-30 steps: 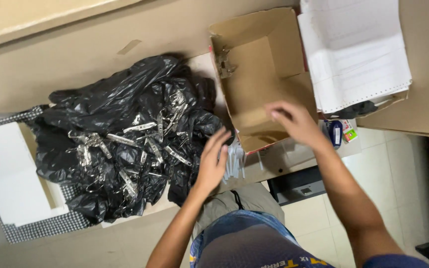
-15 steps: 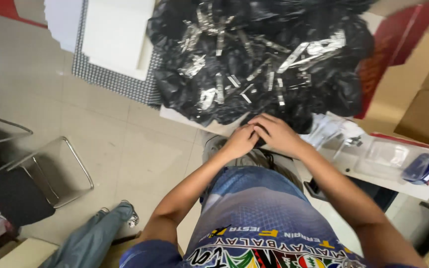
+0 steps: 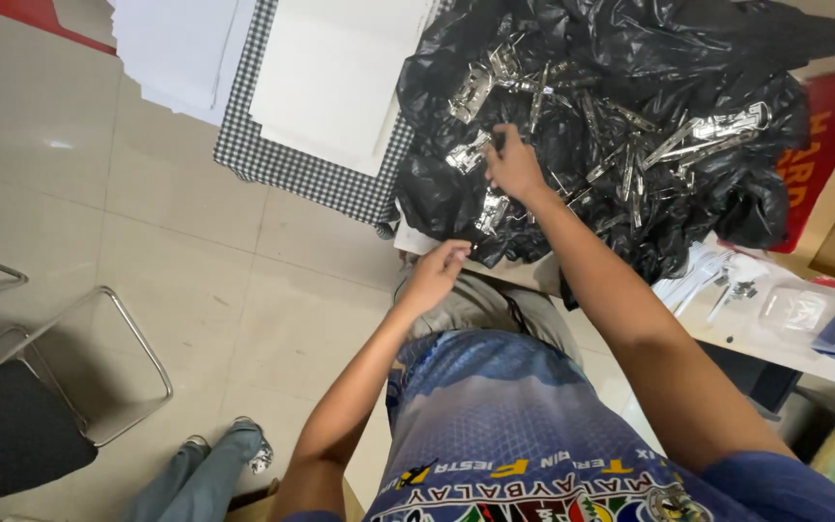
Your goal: Sorting and organizing small metal hardware components from a bag into a box.
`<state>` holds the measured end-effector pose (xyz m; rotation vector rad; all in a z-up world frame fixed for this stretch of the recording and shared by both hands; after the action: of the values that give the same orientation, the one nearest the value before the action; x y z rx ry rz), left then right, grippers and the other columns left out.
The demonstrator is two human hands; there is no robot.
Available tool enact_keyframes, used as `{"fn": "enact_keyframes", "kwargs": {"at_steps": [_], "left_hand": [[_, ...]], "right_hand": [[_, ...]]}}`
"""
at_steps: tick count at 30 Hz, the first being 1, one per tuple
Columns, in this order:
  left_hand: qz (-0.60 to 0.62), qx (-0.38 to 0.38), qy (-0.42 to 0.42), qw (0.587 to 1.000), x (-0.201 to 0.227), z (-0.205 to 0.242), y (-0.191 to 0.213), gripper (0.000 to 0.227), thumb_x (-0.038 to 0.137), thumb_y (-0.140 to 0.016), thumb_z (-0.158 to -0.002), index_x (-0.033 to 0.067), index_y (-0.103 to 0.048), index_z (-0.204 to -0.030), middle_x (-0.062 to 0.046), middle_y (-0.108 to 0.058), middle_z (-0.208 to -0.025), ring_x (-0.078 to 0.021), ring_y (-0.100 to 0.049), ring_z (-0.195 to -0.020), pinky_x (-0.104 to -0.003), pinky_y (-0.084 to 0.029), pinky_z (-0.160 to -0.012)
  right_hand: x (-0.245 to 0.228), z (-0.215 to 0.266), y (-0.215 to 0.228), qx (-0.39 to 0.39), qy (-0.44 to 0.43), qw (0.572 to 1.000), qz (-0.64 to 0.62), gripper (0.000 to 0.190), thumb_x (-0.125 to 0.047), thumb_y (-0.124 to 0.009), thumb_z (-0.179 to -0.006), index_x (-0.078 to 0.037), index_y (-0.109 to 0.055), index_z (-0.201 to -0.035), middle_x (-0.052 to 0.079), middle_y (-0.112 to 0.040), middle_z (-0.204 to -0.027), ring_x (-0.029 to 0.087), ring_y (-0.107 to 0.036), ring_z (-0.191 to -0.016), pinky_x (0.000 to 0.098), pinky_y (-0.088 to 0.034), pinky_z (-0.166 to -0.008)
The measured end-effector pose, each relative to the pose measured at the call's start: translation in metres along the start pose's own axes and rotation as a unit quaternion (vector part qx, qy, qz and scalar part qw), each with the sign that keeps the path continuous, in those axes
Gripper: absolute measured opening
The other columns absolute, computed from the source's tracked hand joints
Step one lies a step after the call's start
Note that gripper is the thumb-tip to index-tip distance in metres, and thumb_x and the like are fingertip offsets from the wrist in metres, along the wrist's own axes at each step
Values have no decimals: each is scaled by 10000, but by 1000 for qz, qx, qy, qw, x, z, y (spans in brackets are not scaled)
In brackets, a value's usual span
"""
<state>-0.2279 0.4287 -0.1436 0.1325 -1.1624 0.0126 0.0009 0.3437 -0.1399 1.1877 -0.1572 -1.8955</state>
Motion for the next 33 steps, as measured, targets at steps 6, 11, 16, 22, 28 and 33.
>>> {"fn": "enact_keyframes", "kwargs": {"at_steps": [6,11,16,22,28,33], "left_hand": [[133,15,25,991,-25,-30,52,292,217,-505,-1083,36,-649,-1261,-125,-738,-1189,-247,-699,-1064,-335,-528,-983],[39,121,-92,988,69,-66,109,454,349,-442,-1093,32,-513,-1410,-136,-599,-1409,-261,-575,-1311,-390,-454,-1098],[152,-153,39,976,91,-86,48,659,588,-255,-1018,153,-405,-1490,-71,-611,-1354,-200,-618,-1237,-359,-493,-1029],[229,-213,20,950,68,-87,14,831,671,-184,-1088,-4,-662,-1176,-54,-675,-933,-141,-663,-871,-297,-565,-814],[296,-226,39,927,90,-83,-1,782,636,-210,-1061,3,-647,-1205,-22,-635,-866,-124,-618,-753,-286,-567,-700],[306,-231,28,923,89,-83,-9,828,645,-216,-1060,-36,-652,-1242,-25,-624,-836,-128,-613,-698,-282,-553,-648]], "right_hand": [[-20,7,6,38,186,968,164,352,-318,-569,-1082,-7,-666,-948,238,-679,-834,468,-645,-815,546,-488,-739],[-101,108,59,42,268,951,148,307,-253,-616,-1065,9,-634,-906,204,-643,-797,413,-615,-729,494,-470,-662],[-136,154,72,19,280,956,87,242,-219,-652,-1027,4,-662,-933,152,-635,-747,278,-605,-599,394,-459,-565],[-107,141,80,36,164,983,-74,230,-203,-552,-1053,-35,-664,-1164,9,-688,-818,85,-605,-635,265,-493,-586],[-71,95,58,-53,115,962,-243,215,-166,-600,-1032,-54,-693,-1189,-59,-679,-920,19,-536,-677,191,-445,-587],[-58,89,58,-19,98,945,-312,123,-138,-653,-1036,-27,-702,-1055,-41,-659,-863,10,-467,-639,183,-355,-549]]}}
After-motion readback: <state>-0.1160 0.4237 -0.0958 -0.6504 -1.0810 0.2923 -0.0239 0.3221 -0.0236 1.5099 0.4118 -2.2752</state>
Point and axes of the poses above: each hand's wrist, its own z-axis away from the middle knuckle, its own y-axis out of the back of the hand, x = y × z, the point moved 8 cm from there along -z, towards the middle knuckle
